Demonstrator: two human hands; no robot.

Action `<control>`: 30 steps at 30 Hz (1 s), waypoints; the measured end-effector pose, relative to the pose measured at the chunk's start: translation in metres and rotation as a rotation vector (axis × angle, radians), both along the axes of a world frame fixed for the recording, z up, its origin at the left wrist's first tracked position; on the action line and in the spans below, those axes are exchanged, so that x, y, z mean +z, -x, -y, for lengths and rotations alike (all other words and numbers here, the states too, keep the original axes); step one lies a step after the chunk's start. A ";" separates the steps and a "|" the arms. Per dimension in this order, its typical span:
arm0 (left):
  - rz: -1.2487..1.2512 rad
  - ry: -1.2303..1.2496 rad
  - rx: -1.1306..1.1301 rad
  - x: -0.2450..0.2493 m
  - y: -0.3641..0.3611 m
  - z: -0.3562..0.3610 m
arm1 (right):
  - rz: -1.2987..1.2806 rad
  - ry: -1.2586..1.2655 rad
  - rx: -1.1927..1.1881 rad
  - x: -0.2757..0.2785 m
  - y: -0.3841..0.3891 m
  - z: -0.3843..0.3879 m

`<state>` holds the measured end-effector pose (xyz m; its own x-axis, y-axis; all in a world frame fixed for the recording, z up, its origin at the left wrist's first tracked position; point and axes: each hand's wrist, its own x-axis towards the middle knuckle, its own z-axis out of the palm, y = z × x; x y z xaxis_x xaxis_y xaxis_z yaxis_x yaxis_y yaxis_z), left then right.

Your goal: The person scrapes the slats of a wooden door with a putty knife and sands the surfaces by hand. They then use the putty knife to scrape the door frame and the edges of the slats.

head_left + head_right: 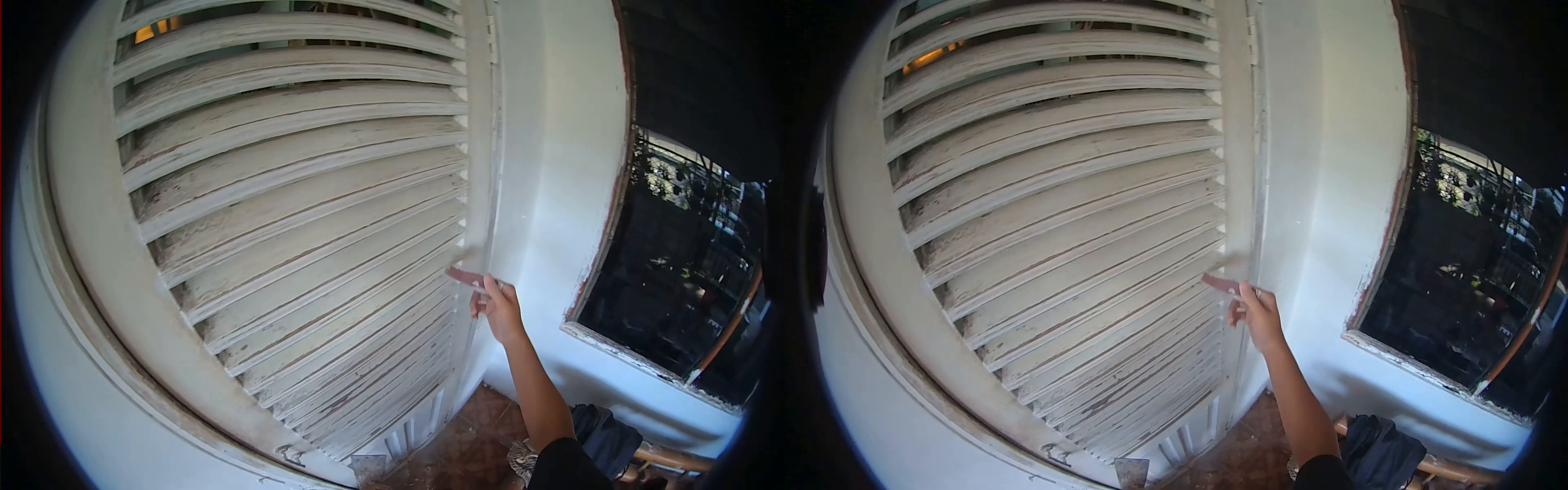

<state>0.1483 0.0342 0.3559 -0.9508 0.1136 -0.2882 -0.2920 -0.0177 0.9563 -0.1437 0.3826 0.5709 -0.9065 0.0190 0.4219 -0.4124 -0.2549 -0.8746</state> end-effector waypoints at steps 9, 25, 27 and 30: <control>-0.067 0.006 -0.115 -0.003 0.038 -0.051 | 0.610 0.099 -0.098 -0.131 -0.178 0.014; -0.152 -0.122 -1.041 -0.100 0.070 -0.105 | 0.824 -0.406 -0.453 -0.189 -0.419 0.169; 0.191 -0.197 -1.211 -0.087 0.055 -0.099 | 0.705 -0.467 -0.671 -0.203 -0.438 0.200; 0.220 -0.207 -1.344 -0.096 0.022 -0.104 | 0.557 -0.572 -0.943 -0.174 -0.472 0.233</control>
